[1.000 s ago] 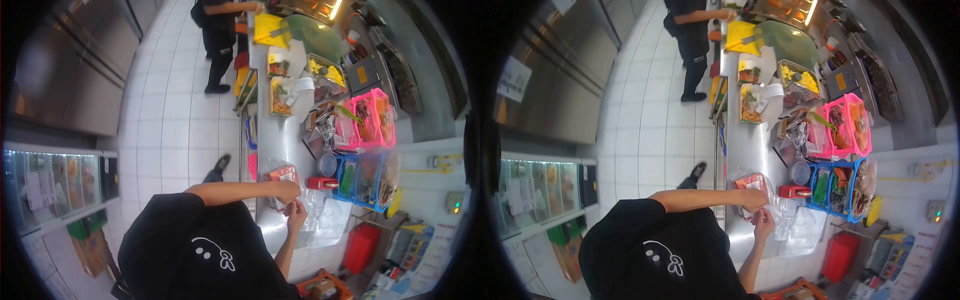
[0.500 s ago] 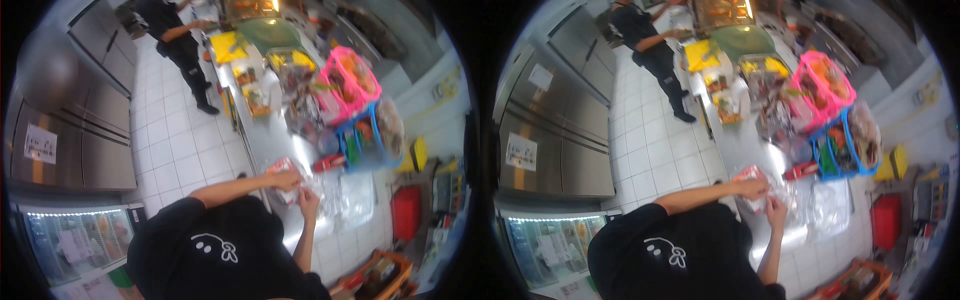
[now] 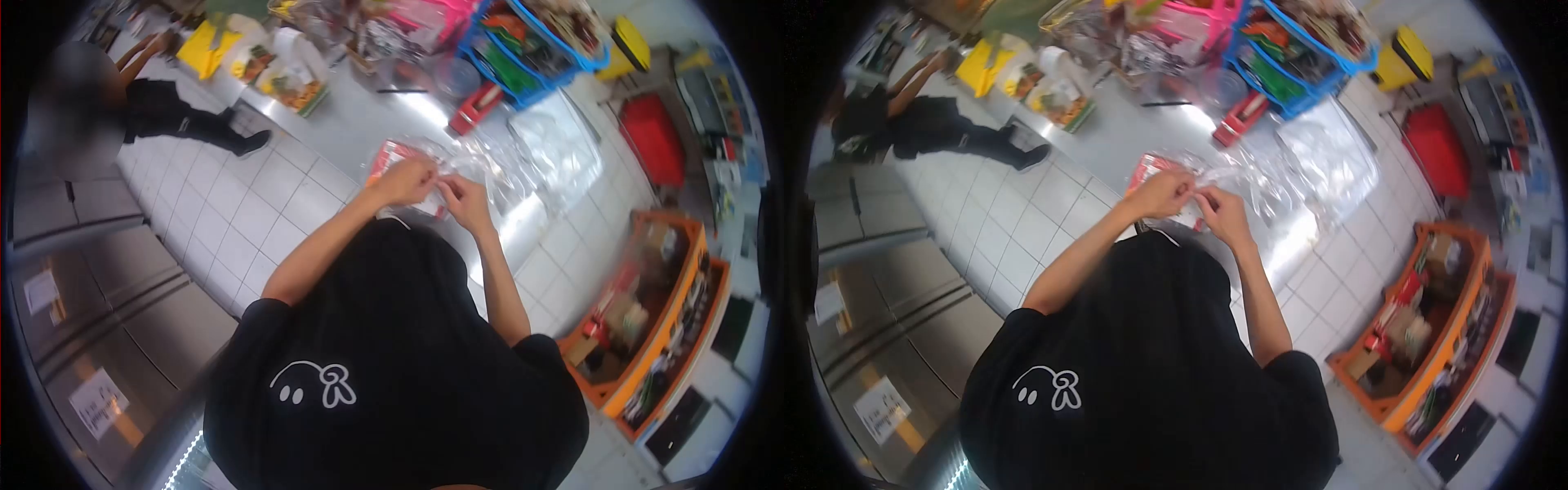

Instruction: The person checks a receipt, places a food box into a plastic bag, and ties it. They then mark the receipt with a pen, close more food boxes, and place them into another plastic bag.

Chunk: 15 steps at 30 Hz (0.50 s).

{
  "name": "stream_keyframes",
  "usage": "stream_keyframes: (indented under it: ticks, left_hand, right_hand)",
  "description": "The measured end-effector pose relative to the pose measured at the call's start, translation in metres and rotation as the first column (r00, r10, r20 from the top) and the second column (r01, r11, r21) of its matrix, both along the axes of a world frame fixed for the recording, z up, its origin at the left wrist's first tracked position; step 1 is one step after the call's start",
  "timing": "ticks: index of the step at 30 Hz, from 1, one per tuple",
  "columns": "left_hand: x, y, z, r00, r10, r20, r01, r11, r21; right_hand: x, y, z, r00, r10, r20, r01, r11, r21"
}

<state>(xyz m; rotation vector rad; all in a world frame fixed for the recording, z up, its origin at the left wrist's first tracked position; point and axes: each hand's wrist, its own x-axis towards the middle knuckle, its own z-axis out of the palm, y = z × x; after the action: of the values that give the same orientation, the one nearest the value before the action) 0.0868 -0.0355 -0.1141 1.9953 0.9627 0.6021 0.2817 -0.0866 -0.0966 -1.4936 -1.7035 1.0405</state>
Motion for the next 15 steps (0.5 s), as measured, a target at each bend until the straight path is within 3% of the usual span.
stream_keyframes:
  ticks: [8,11,14,15]
  left_hand:
    - [-0.002,0.003,0.013,0.997,-0.070,0.039,0.070,0.998,-0.003]
    - [-0.003,0.004,0.017,0.997,-0.073,-0.026,0.071,0.995,-0.074]
    - [-0.004,0.001,0.017,0.996,-0.084,-0.005,0.083,0.994,-0.071]
    - [-0.005,-0.001,0.017,0.996,-0.085,-0.013,0.084,0.996,-0.038]
  right_hand:
    - [-0.001,-0.003,0.014,0.997,-0.032,-0.063,0.023,0.991,-0.133]
    - [0.005,0.001,0.008,0.996,0.010,-0.094,-0.024,0.989,-0.148]
    - [0.008,0.004,0.005,0.998,0.035,-0.060,-0.042,0.992,-0.121]
    - [0.005,0.003,0.012,0.998,0.061,0.024,-0.058,0.992,-0.111]
